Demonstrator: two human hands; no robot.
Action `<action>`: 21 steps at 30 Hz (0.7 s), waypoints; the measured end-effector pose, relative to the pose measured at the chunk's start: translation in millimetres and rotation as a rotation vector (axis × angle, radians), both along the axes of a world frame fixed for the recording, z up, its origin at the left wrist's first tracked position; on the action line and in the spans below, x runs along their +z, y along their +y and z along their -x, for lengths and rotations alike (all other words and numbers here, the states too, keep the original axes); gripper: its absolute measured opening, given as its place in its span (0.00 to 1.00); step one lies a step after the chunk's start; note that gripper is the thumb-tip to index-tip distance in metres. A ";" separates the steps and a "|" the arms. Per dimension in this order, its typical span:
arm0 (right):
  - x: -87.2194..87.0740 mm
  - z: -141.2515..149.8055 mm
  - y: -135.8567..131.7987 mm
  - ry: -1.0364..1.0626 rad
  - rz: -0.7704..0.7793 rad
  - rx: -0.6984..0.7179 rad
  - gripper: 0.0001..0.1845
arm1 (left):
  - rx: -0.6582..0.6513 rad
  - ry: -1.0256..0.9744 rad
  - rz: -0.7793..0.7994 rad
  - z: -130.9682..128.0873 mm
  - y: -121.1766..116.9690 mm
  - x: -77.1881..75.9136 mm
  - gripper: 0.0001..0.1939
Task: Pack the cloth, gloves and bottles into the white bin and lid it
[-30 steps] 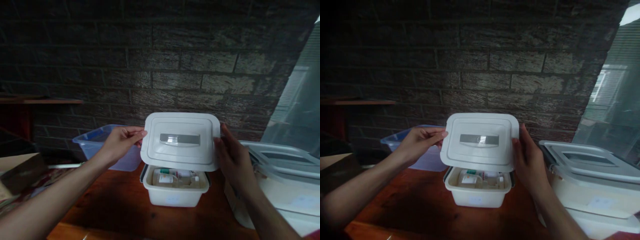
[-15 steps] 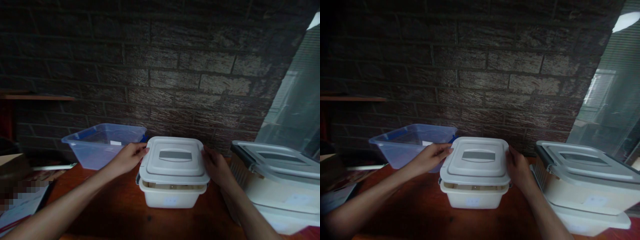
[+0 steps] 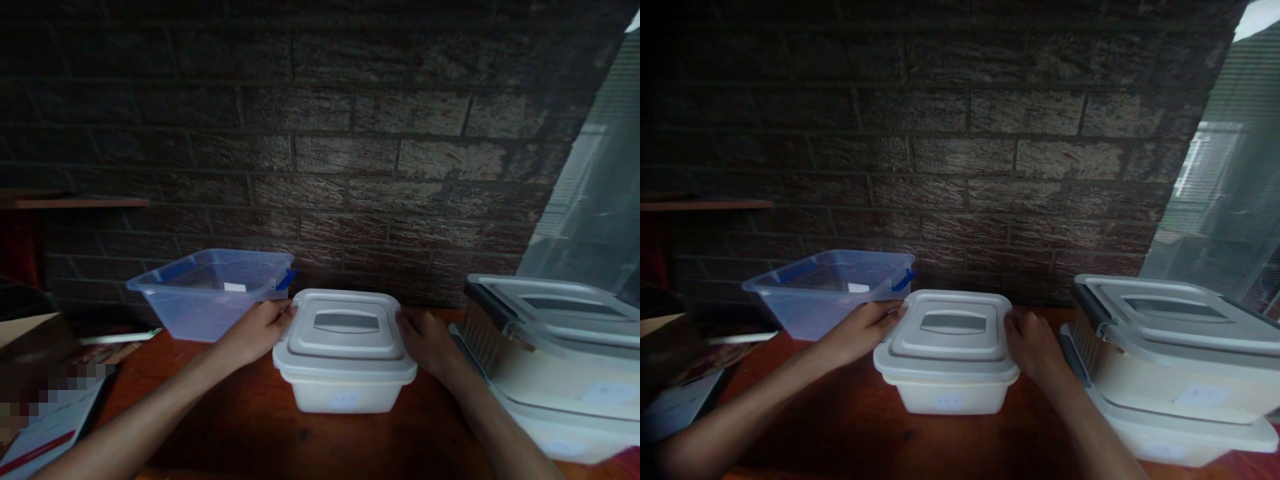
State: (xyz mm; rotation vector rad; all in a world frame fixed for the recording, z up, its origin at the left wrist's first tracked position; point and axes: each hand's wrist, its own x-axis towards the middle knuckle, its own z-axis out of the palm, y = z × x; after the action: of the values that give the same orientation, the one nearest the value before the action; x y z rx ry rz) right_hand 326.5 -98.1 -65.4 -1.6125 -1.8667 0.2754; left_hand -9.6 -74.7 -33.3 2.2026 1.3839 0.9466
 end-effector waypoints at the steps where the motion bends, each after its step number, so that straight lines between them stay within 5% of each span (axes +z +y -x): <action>1: -0.7 0.6 -0.2 -0.014 0.008 -0.010 0.17 | -0.007 0.015 0.003 -0.2 -0.1 -1.6 0.19; 21: -14.5 -1.4 1.6 -0.089 0.125 -0.059 0.20 | 0.055 0.220 0.112 -4.5 2.8 -25.6 0.18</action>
State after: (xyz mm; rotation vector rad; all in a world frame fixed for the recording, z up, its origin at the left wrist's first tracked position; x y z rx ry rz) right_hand 327.9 -96.4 -79.9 -1.7877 -1.8970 0.3045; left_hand -5.1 -72.0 -58.8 2.2473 1.5614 0.6419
